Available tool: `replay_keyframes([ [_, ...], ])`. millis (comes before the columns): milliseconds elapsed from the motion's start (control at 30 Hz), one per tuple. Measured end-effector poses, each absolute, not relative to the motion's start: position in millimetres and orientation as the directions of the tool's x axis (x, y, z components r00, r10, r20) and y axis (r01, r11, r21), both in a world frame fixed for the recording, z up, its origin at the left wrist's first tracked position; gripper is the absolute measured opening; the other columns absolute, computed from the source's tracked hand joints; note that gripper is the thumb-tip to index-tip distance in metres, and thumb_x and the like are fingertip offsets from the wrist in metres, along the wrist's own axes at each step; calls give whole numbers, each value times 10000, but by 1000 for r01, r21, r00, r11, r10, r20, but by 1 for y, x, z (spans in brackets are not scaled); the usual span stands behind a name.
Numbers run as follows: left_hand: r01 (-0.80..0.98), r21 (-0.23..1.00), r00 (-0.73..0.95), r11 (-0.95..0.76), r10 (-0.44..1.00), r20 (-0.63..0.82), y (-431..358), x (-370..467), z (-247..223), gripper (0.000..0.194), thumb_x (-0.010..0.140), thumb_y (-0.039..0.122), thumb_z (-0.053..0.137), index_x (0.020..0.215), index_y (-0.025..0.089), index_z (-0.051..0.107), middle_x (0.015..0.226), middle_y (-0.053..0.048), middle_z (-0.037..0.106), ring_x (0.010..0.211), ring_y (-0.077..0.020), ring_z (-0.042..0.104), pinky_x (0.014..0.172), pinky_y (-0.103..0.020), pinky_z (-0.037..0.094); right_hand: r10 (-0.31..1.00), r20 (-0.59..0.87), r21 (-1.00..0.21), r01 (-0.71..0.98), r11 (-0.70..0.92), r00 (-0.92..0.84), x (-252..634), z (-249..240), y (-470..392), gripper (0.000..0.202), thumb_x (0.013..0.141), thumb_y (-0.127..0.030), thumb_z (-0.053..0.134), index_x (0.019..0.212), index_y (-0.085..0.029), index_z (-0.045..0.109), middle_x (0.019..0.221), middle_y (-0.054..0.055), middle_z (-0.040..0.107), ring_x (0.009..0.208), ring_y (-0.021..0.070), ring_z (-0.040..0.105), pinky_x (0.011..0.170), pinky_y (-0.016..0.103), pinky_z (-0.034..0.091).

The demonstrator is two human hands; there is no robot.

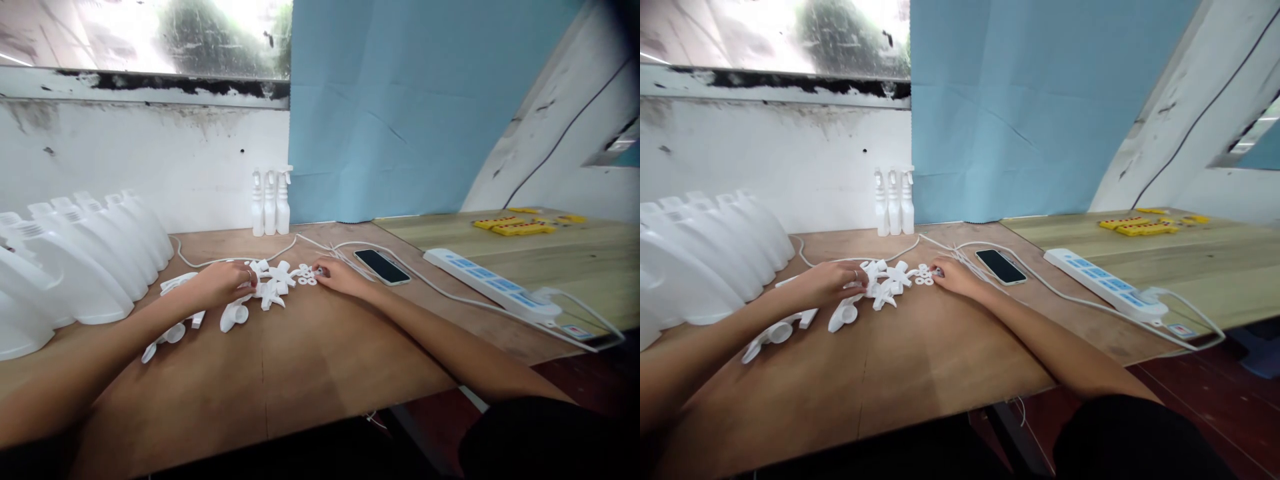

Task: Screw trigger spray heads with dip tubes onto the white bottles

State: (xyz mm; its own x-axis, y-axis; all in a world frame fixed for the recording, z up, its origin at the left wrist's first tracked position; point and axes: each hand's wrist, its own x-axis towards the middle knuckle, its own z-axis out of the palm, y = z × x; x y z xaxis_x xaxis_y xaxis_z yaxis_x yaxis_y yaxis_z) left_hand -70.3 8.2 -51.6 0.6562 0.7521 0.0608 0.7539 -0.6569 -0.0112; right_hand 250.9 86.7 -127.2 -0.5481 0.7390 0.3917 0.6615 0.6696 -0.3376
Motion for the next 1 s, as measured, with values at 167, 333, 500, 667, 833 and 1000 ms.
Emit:
replay_keyframes([
  [167, 694, 118, 666, -710, 696, 268, -7, -64, -44, 245, 974, 363, 487, 1002, 197, 665, 965, -52, 703, 855, -199, 647, 721, -295, 463, 734, 423, -359, 646, 674, -531, 251, -118, 82, 109, 845, -154, 599, 927, -153, 670, 874, 50, 675, 757, 168, 593, 719, 271, 430],
  [333, 496, 529, 581, -688, 716, 386, -45, -42, -68, 128, 884, 316, 640, 863, 194, 674, 1018, -30, 725, 864, -163, 663, 702, -247, 492, 713, 508, -375, 621, 689, -484, 244, -108, 71, 97, 877, -235, 605, 915, -161, 656, 822, 39, 643, 734, 165, 572, 699, 276, 433],
  [500, 399, 728, 571, -557, 772, 279, -75, -39, -106, 110, 870, 267, 629, 808, 177, 644, 1001, -38, 722, 787, -141, 652, 644, -234, 485, 531, 622, -342, 411, 845, -575, 225, -101, 44, 100, 902, -218, 598, 981, -177, 642, 899, 43, 628, 780, 156, 573, 735, 292, 458],
  [667, 497, 699, 513, -515, 824, 242, -79, -52, -113, 102, 908, 280, 579, 921, 186, 618, 963, -32, 679, 825, -154, 626, 732, -279, 502, 413, 648, -384, 194, 903, -640, 204, -96, 8, 97, 928, -185, 577, 1018, -179, 614, 954, 54, 615, 774, 140, 564, 764, 315, 490],
  [833, 525, 688, 494, -501, 838, 233, -76, -56, -118, 175, 924, 324, 567, 1041, 196, 591, 986, -35, 658, 850, -169, 619, 759, -305, 514, 271, 701, -349, 14, 937, -660, 190, -98, -19, 144, 941, -169, 579, 1081, -171, 614, 981, 77, 625, 893, 155, 598, 814, 322, 521],
  [1000, 522, 662, 504, -538, 821, 269, -73, -54, -122, 158, 928, 303, 563, 1041, 194, 578, 964, -30, 658, 841, -166, 625, 755, -303, 514, 146, 643, -252, -28, 967, -752, 186, -108, -25, 176, 966, -171, 532, 1118, -144, 618, 1053, 116, 643, 984, 162, 615, 864, 312, 537],
])
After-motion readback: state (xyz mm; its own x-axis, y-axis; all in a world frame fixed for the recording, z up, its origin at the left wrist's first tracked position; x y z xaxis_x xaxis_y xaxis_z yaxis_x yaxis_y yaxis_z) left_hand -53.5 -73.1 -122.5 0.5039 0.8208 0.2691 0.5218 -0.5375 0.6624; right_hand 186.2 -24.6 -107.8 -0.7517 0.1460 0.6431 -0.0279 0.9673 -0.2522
